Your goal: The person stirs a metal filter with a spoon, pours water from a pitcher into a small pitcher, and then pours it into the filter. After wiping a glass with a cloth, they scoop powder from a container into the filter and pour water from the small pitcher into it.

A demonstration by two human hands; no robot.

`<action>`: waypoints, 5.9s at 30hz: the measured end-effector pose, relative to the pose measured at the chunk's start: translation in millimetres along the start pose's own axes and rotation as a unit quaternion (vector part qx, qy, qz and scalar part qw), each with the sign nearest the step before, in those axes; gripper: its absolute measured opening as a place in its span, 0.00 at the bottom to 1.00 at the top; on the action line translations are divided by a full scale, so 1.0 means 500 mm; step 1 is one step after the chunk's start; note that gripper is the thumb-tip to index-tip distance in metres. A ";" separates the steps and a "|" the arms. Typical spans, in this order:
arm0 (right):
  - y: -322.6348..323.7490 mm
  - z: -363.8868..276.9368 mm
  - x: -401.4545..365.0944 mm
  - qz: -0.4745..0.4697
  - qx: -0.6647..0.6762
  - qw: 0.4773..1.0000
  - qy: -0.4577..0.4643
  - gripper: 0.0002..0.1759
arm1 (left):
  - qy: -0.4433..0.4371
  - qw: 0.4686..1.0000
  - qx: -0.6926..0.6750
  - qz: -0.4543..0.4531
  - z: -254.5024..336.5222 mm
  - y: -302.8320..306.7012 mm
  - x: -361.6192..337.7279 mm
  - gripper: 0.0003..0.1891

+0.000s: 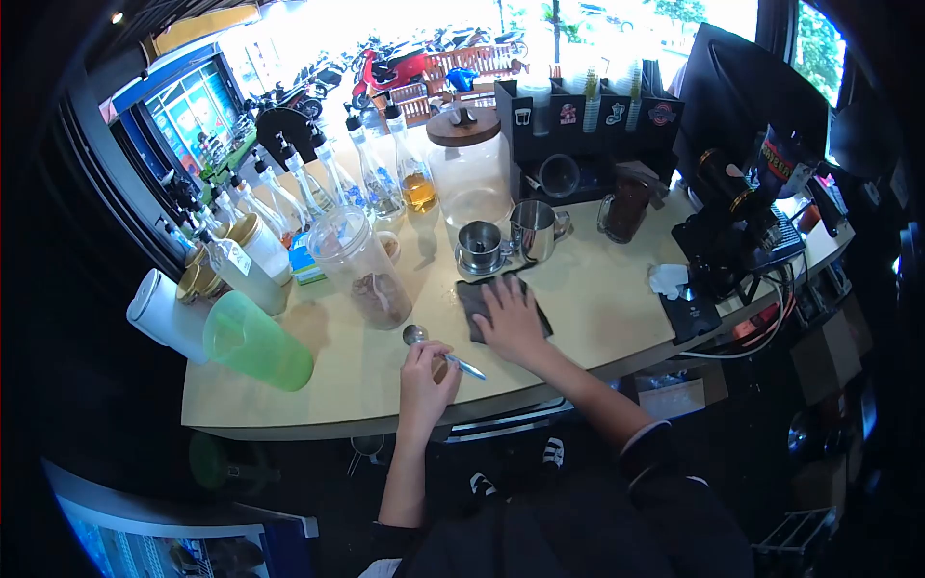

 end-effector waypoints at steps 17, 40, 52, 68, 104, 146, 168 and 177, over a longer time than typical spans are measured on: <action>0.116 0.321 -0.043 0.021 0.025 0.999 0.041 0.28 | -0.022 0.992 0.086 0.094 -0.002 -0.008 0.025 0.13; 0.020 -0.026 -0.017 -0.039 0.034 0.995 0.091 0.27 | -0.099 0.979 -0.103 0.146 0.006 0.036 -0.027 0.14; 0.156 0.297 -0.077 -0.026 0.014 0.999 0.035 0.29 | -0.067 0.986 -0.132 0.082 0.084 -0.042 -0.046 0.16; 0.201 0.310 -0.201 0.013 -0.044 0.999 0.013 0.32 | -0.198 0.971 0.003 -0.130 0.245 -0.360 -0.025 0.28; -0.088 -0.304 -1.419 0.025 0.043 0.316 -0.947 0.12 | -0.328 0.410 0.168 -0.834 -0.060 -0.780 -0.589 0.33; 0.903 0.199 -2.108 0.545 -0.407 0.189 -0.709 0.07 | -0.441 0.067 -0.420 -0.791 1.402 -0.819 -1.951 0.16; 1.314 0.270 -2.472 0.384 -0.339 0.106 -0.852 0.44 | -0.399 0.014 -0.263 -0.878 1.609 -0.777 -2.241 0.25; 1.270 0.243 -2.417 0.553 -0.484 0.054 -0.677 0.39 | -0.347 -0.016 -0.294 -0.891 1.617 -0.824 -2.277 0.22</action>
Point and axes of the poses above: each hand's wrist, its own x-axis towards the middle knuckle, its own y-axis out of the back of the hand, z = x × y, the point moved 1 cm from there along x, towards the middle knuckle, and after that the axes turned 10 degrees about z, right-handed, at the moved point
